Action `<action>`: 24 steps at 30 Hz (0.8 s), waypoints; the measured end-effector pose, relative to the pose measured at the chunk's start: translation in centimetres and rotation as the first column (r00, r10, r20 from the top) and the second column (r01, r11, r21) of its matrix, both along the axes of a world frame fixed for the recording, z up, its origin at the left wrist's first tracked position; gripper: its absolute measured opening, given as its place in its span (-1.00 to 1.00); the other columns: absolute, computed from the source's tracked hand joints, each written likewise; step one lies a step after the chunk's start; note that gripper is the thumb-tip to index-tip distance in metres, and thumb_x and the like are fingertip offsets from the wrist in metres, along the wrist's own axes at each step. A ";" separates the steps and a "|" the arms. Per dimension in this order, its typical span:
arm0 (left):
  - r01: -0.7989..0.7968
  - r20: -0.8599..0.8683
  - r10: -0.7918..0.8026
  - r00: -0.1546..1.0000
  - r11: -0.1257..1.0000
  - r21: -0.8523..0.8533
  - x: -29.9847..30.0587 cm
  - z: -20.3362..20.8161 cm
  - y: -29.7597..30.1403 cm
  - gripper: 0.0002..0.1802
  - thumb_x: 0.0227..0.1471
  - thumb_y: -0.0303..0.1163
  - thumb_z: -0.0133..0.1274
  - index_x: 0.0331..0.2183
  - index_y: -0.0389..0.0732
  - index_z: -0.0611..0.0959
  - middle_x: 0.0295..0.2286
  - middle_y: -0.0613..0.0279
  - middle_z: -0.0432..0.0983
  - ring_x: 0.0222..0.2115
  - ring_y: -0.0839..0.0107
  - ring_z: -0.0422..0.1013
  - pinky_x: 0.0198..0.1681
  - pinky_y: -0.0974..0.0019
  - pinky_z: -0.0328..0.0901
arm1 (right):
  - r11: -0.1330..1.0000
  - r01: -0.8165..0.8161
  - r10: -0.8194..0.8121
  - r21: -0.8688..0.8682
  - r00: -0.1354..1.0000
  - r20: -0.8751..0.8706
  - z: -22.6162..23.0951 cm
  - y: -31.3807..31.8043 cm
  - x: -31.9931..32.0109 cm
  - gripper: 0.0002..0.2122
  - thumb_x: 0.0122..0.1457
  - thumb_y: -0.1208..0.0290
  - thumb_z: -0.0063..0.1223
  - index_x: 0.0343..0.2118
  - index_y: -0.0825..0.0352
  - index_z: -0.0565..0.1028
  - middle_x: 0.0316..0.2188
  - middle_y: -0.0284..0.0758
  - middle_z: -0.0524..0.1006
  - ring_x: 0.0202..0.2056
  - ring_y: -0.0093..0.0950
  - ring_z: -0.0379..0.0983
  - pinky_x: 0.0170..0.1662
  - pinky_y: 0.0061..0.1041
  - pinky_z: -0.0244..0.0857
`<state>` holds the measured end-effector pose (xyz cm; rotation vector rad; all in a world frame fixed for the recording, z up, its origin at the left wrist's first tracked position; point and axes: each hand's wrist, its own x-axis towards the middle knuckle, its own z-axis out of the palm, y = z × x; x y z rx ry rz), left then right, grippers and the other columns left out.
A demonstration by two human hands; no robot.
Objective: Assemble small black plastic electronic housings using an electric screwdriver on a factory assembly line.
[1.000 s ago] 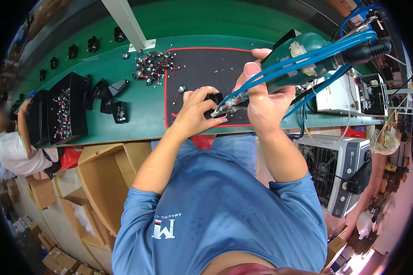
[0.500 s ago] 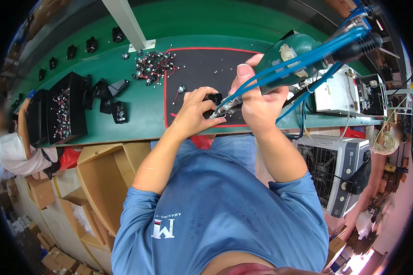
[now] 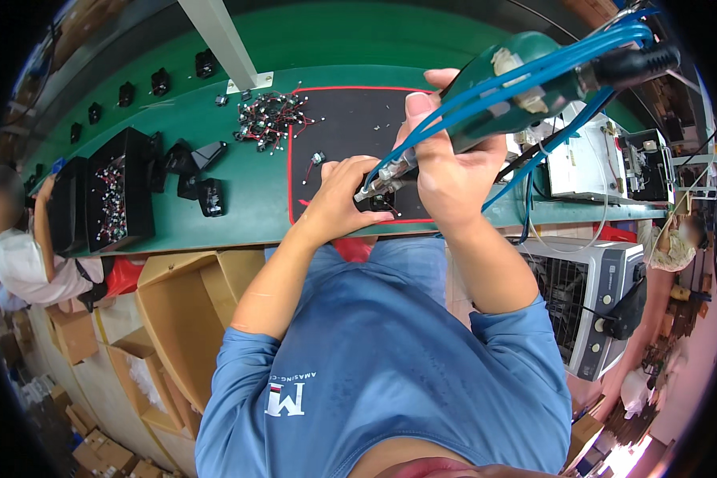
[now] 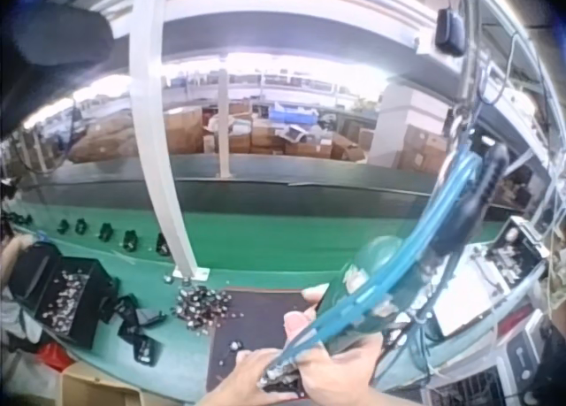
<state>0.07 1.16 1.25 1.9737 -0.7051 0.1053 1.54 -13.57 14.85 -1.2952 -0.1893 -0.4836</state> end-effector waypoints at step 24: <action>0.027 -0.015 -0.026 1.000 0.998 0.062 0.5 -0.5 0.4 0.04 -0.36 -0.19 0.58 0.19 -0.12 0.47 0.05 0.13 0.53 0.04 0.11 0.44 0.13 0.12 0.15 | 0.995 -0.090 0.084 -0.044 0.989 -0.125 -1.5 0.0 0.2 -0.74 0.26 0.63 0.19 -0.02 0.38 0.45 -0.44 -0.37 0.57 -0.50 -0.62 0.49 -0.43 -0.54 0.42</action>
